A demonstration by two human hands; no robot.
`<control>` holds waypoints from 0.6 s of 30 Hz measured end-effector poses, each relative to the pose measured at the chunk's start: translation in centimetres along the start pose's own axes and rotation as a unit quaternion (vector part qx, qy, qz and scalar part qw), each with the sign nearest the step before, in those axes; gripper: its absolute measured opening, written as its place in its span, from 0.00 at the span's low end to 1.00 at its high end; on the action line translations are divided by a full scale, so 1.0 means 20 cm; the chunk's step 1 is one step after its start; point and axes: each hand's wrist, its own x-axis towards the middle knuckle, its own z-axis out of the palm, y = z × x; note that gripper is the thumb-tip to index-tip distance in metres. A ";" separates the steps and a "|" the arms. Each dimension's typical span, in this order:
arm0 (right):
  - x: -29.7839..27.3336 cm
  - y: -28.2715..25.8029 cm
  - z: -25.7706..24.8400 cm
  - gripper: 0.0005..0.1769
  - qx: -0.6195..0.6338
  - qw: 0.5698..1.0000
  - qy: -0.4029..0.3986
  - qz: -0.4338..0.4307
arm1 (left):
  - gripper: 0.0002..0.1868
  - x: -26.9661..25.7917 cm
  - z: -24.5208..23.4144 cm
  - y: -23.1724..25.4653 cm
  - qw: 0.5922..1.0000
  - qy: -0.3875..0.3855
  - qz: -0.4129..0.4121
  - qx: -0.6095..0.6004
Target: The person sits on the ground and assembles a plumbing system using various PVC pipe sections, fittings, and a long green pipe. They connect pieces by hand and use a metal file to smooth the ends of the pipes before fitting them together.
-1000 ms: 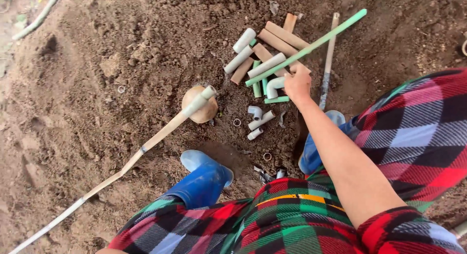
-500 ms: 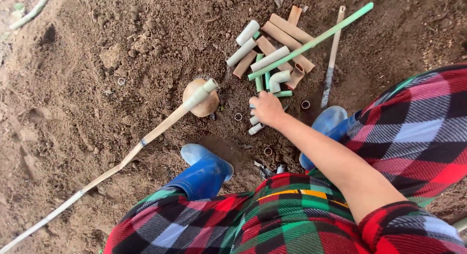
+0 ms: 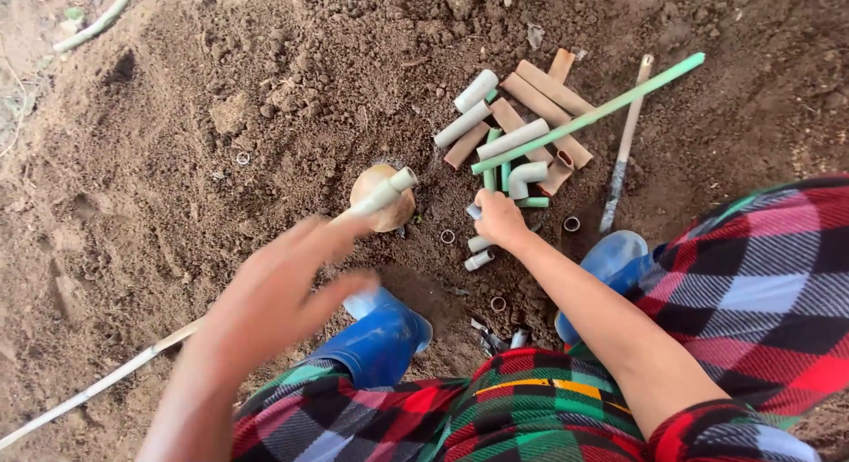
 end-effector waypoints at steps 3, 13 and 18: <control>0.07 -0.08 -0.15 0.22 0.309 0.931 -0.144 0.128 | 0.32 0.37 0.32 -0.36 0.984 -0.093 -0.137 0.067; 0.18 -0.23 -0.45 0.21 0.441 0.873 -0.114 0.177 | 0.13 0.97 1.24 -1.26 0.965 0.180 -0.173 0.083; 0.31 -0.28 -0.39 0.23 0.409 0.901 -0.078 0.125 | 0.13 0.99 1.32 -1.23 0.887 0.417 -0.165 0.108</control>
